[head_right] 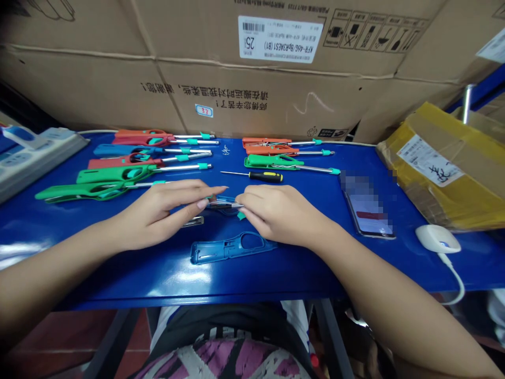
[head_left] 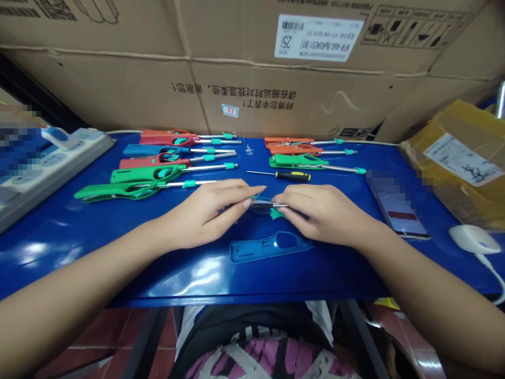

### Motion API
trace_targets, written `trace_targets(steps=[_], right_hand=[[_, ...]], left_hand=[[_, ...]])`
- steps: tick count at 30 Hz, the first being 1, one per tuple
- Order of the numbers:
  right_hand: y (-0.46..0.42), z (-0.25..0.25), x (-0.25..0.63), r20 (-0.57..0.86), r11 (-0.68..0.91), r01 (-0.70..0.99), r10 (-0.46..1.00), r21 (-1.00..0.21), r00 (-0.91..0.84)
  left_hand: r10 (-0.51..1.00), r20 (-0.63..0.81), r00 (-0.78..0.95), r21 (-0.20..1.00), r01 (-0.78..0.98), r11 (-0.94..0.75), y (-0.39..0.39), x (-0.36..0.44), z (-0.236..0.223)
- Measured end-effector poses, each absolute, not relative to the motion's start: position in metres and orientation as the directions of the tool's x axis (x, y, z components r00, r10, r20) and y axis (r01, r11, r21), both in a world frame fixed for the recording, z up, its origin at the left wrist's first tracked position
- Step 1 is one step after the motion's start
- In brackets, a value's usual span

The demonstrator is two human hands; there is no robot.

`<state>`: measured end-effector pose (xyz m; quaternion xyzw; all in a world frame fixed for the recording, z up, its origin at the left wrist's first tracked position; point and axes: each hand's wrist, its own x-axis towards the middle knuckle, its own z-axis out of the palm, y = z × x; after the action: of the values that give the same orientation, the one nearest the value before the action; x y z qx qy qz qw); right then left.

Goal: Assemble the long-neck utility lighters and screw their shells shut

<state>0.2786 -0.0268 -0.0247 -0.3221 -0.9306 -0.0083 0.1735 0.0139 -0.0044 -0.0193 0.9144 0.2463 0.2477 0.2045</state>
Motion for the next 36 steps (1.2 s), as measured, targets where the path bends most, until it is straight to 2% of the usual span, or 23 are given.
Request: trace_targets(steps=[8,14,23,36], right_hand=[[-0.0262,-0.0244,0.2786,0.328,0.785,0.614,0.602,-0.076,-0.729],[-0.0262,-0.0242,0.2778,0.318,0.779,0.624,0.61,-0.068,-0.726],[-0.0239,-0.0268,0.2785,0.289,0.767,0.633,0.633,-0.106,-0.718],[-0.0242,-0.0267,0.2779,0.28,0.771,0.632,0.625,-0.074,-0.729]], left_hand=[[0.493,0.395,0.775,0.416,0.327,-0.848,-0.0062,0.0153,-0.0188],[0.505,0.471,0.723,0.366,0.361,-0.858,-0.0057,0.0139,-0.0218],[0.622,0.422,0.659,0.566,0.344,-0.749,-0.0059,0.0188,-0.0274],[0.666,0.345,0.662,0.647,0.346,-0.679,-0.0063,0.0203,-0.0287]])
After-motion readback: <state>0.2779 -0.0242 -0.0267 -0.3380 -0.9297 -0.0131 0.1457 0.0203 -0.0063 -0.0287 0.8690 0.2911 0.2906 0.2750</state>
